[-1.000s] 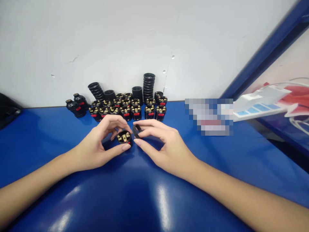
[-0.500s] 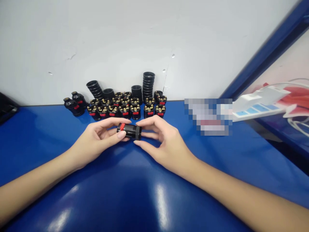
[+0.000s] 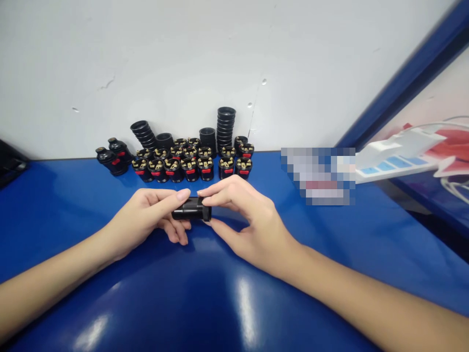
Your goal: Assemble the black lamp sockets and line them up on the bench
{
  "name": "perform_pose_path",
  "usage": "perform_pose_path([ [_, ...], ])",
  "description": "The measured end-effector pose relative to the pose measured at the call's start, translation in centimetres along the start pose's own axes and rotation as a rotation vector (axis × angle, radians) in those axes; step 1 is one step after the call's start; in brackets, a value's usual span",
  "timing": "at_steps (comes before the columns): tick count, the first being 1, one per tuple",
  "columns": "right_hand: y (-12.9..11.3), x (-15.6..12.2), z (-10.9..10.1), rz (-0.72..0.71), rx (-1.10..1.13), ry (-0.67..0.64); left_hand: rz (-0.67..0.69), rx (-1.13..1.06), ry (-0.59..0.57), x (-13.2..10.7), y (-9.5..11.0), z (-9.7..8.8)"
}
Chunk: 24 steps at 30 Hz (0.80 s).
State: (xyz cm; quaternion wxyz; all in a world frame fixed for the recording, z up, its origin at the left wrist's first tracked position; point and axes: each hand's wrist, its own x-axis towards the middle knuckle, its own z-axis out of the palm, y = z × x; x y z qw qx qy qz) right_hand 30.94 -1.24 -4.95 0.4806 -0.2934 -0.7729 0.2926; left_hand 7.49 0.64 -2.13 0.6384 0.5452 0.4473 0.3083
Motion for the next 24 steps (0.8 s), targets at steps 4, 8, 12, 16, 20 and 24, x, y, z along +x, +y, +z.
perform_pose_path([
  [4, 0.1, 0.0, 0.0, 0.021, 0.036, 0.001, 0.053, -0.007, 0.001, 0.2, -0.1, 0.0],
  [8, 0.2, 0.2, 0.1, 0.141, 0.157, 0.0, 0.142, 0.012, 0.033, 0.2, -0.4, -0.3],
  [12, 0.2, 0.5, 0.2, 0.269, 0.231, 0.0, 0.277, 0.107, 0.042, 0.1, -1.0, -0.9],
  [16, 0.0, 0.6, 0.1, 0.312, 0.165, 0.0, 0.606, 0.321, 0.066, 0.1, -1.7, -1.2],
  [20, -0.3, 0.8, 0.0, 0.319, 0.145, -0.014, 1.047, 0.748, 0.135, 0.1, -1.7, -1.4],
  [24, -0.4, 0.8, 0.1, 0.325, 0.165, -0.004, 1.108, 0.873, 0.164, 0.3, -1.7, -1.2],
])
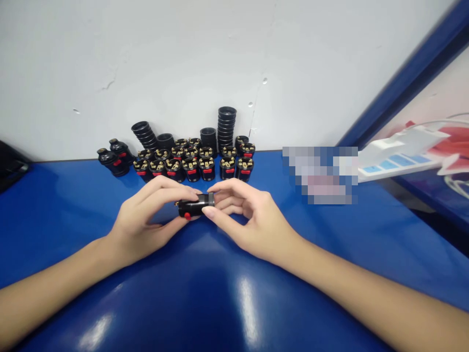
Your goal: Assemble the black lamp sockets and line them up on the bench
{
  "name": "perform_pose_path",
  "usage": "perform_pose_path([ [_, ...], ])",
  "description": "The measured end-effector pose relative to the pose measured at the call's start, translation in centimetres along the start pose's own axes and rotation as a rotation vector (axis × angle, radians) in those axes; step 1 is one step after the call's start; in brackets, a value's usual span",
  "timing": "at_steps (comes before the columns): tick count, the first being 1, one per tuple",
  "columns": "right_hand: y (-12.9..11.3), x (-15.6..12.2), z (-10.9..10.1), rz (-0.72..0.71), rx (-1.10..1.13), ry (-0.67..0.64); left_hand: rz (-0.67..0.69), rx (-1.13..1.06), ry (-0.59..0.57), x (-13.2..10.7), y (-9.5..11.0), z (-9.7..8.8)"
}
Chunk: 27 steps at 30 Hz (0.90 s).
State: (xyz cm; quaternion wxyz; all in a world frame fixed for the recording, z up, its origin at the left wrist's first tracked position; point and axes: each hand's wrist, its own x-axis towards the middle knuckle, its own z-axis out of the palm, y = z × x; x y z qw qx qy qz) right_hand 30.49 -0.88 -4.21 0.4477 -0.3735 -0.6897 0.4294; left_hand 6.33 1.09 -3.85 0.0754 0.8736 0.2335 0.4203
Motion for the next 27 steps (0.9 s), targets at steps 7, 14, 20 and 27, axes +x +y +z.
perform_pose_path([
  [7, 0.3, -0.1, -0.1, 0.002, 0.04, 0.015, -0.141, -0.147, -0.023, -0.5, -0.6, 1.0],
  [14, 0.5, 0.0, 0.1, -0.006, 0.04, 0.014, -0.354, -0.14, -0.104, -0.3, -0.2, 0.4],
  [20, 0.6, 0.0, 0.0, -0.01, 0.036, -0.001, -0.369, -0.137, -0.16, -0.3, 0.2, 0.2],
  [27, 0.2, 0.2, -0.2, 0.079, 0.04, -0.006, -0.094, -0.071, 0.015, -0.9, -1.1, 0.5],
])
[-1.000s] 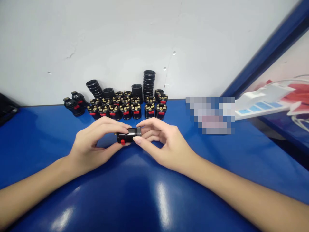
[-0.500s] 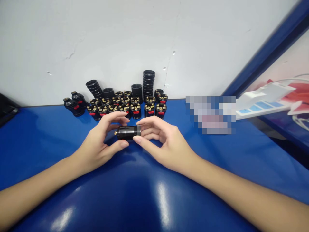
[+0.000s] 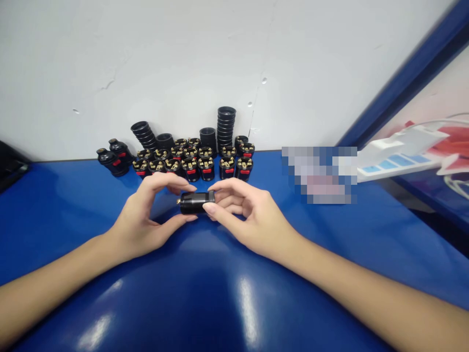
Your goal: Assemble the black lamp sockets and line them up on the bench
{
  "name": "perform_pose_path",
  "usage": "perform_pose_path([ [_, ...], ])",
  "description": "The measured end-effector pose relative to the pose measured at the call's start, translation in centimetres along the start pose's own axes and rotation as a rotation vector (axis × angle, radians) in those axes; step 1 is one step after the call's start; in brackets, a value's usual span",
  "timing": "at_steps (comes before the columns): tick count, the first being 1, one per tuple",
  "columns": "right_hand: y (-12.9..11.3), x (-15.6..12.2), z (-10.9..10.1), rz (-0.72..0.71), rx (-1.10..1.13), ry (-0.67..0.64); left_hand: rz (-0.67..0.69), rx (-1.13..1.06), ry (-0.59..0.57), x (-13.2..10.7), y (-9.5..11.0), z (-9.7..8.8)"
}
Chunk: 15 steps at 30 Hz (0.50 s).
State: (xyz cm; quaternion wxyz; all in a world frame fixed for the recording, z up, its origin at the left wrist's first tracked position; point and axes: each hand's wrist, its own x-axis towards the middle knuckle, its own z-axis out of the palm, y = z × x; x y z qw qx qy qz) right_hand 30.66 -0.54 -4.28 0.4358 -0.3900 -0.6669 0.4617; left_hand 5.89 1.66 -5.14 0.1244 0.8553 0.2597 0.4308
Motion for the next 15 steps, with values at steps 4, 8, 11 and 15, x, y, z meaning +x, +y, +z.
perform_pose_path([
  [4, -0.1, -0.1, 0.2, 0.0, 0.013, -0.002, 0.049, 0.039, 0.002, 0.1, 0.0, 0.1],
  [8, 0.0, -0.4, 0.3, -0.049, -0.009, 0.004, -0.222, -0.031, -0.105, 0.2, 0.7, 0.1],
  [11, 0.2, -0.4, 0.2, -0.085, -0.038, -0.005, -0.285, -0.084, -0.176, 0.2, 1.0, -0.1],
  [15, 0.1, -0.3, 0.2, -0.062, -0.057, -0.009, -0.187, -0.166, -0.144, 0.2, 0.7, 0.0],
])
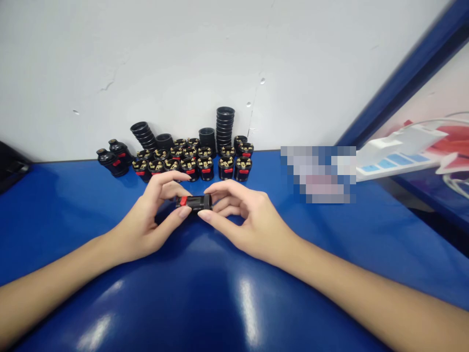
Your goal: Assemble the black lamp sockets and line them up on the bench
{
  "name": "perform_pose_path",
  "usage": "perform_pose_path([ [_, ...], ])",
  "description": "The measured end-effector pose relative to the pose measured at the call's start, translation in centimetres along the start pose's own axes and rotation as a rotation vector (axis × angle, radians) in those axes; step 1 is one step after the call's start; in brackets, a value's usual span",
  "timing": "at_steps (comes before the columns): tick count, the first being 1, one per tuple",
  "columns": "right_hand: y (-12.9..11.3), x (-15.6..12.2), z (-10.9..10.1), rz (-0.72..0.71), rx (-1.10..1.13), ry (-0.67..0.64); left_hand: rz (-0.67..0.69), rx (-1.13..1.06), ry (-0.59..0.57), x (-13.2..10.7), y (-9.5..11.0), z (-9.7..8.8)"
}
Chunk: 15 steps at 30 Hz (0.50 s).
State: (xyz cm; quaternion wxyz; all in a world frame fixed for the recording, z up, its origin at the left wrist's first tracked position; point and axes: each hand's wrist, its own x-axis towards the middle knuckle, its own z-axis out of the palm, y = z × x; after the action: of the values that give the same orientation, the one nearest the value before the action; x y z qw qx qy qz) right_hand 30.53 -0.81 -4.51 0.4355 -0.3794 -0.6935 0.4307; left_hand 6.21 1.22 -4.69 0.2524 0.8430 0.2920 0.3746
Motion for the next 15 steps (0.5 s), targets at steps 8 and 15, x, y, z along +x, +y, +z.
perform_pose_path([
  [8, -0.3, -0.2, 0.0, -0.005, 0.011, -0.018, 0.26, 0.141, 0.132, 0.1, -0.8, 0.2],
  [15, -0.1, -0.3, 0.1, -0.037, -0.03, -0.008, -0.106, 0.114, -0.043, 0.2, 0.7, -0.2],
])
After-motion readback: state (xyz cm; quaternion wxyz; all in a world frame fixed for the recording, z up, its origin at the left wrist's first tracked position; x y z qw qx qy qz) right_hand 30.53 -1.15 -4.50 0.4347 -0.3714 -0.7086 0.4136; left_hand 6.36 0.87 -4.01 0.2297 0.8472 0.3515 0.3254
